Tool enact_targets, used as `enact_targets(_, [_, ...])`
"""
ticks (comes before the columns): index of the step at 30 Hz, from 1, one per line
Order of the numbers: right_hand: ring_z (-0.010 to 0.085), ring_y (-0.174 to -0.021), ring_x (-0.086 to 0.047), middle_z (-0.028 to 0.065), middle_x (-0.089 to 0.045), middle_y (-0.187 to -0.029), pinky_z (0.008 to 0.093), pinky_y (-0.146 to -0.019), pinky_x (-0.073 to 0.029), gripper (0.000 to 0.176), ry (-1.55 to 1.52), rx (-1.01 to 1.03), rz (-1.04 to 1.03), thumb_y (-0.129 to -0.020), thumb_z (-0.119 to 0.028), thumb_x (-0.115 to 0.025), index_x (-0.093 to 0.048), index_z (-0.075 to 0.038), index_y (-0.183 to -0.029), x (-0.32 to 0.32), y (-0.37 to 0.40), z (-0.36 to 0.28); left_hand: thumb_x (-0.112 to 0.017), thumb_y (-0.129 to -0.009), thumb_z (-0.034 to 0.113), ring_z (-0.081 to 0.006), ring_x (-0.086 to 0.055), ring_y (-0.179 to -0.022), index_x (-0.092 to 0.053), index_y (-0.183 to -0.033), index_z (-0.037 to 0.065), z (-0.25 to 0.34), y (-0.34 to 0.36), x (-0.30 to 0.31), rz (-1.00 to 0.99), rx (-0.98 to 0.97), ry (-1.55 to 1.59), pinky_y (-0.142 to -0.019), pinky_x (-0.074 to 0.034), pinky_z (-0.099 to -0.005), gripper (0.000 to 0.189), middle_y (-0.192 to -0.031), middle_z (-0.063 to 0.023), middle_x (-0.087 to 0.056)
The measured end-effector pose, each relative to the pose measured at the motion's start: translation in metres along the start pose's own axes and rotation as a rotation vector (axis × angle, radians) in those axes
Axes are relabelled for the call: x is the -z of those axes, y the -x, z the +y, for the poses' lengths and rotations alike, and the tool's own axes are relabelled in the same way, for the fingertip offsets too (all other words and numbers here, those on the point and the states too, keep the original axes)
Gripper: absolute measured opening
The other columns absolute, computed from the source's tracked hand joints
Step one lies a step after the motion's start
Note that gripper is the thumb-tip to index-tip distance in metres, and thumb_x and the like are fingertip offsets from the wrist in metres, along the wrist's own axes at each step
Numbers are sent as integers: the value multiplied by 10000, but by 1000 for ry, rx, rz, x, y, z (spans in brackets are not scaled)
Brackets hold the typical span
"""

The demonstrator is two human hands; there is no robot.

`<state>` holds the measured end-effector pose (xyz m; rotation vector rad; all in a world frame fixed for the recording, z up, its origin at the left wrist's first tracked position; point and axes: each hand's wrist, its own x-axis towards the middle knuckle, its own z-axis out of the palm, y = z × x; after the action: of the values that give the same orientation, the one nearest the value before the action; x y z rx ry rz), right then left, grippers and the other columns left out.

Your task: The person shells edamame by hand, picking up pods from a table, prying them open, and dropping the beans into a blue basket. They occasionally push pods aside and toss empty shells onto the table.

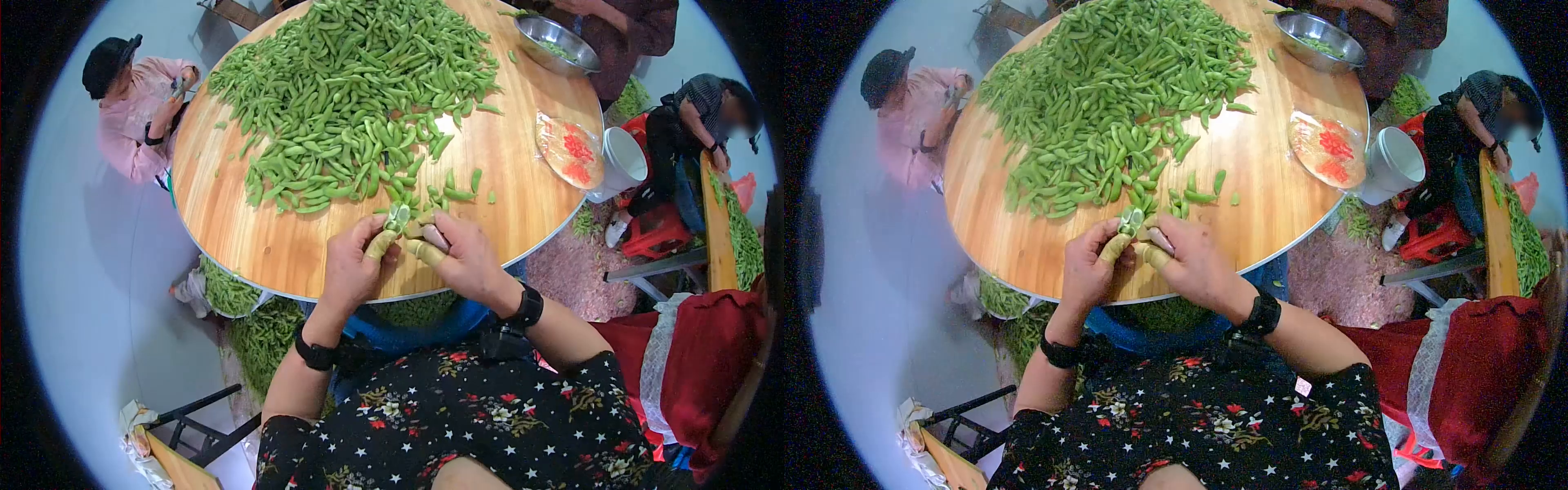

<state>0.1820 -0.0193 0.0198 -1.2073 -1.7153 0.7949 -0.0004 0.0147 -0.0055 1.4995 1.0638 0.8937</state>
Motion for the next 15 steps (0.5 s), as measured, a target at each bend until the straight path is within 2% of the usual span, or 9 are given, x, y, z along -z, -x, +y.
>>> enact_targets(2, [310, -717, -600, 150, -594, -783, 381, -655, -464, 190, 29, 23, 29, -847, -143, -614, -578, -21, -988, 0, 0, 5, -580, -856, 4, -150, -659, -691, -606, -1104, -7, 9, 4, -5, 57, -199, -163, -620, -528, -296, 249, -815, -86, -683])
enact_targets(3, [305, -725, -599, 145, -597, -793, 371, -665, -468, 182, 19, 32, 32, -855, -138, -606, -579, -19, -990, 1, -3, 5, -580, -856, 4, -150, -659, -691, -606, -1104, -7, 7, 4, -6, 56, -202, -161, -620, -528, -296, 249, -815, -86, -683])
enact_targets(5, [300, -733, -599, 139, -600, -804, 361, -675, -471, 175, 11, 44, 37, -863, -133, -599, -580, -17, -992, -1, -6, 7, -589, -846, -6, -206, -680, -714, -605, -1119, -7, 2, 7, -9, 115, -433, -461, -622, -528, -311, 273, -828, -122, -687])
enact_targets(7, [287, -755, -598, 142, -595, -819, 333, -678, -478, 169, -471, -261, -4, -853, -98, -593, -577, -4, -993, -7, -9, 10, -593, -841, -9, -237, -680, -732, -599, -1128, -14, 12, 12, -13, 110, -461, -474, -633, -527, -326, 287, -829, -147, -680])
enact_targets(9, [298, -760, -599, 155, -590, -836, 334, -674, -482, 177, -518, -316, -29, -843, -82, -595, -576, 3, -996, -2, -10, 2, -598, -837, -12, -268, -680, -749, -593, -1137, -20, 13, 13, -14, 105, -491, -488, -644, -525, -340, 300, -830, -172, -672])
enact_targets(11, [309, -765, -599, 168, -585, -853, 334, -669, -487, 185, -567, -377, -56, -833, -67, -596, -575, 10, -999, -2, -9, 2, -570, -848, -19, -333, -652, -750, -571, -1161, -33, 5, 14, -15, 70, -301, -129, -657, -511, -378, 313, -812, -210, -638])
enact_targets(13, [361, -774, -589, 195, -568, -861, 382, -661, -487, 173, 140, 187, 52, -815, -41, -592, -542, 13, -972, -7, -7, 9, -554, -851, -25, -349, -641, -750, -561, -1173, -34, 18, 21, -18, 99, -338, -304, -660, -505, -393, 323, -813, -218, -629])
enact_targets(14, [361, -774, -589, 195, -568, -861, 382, -661, -487, 173, 140, 189, 51, -815, -41, -592, -542, 13, -972, -9, -6, 9, -537, -853, -31, -366, -629, -751, -552, -1185, -35, 23, 24, -20, 128, -373, -479, -662, -499, -409, 332, -814, -226, -619])
enact_targets(15, [380, -788, -576, 201, -554, -849, 409, -668, -478, 164, 172, 165, 51, -808, -34, -587, -518, 7, -951, -11, -5, 7, -537, -853, -31, -366, -629, -751, -552, -1185, -35, 23, 25, -21, 130, -375, -480, -662, -499, -409, 332, -814, -226, -619])
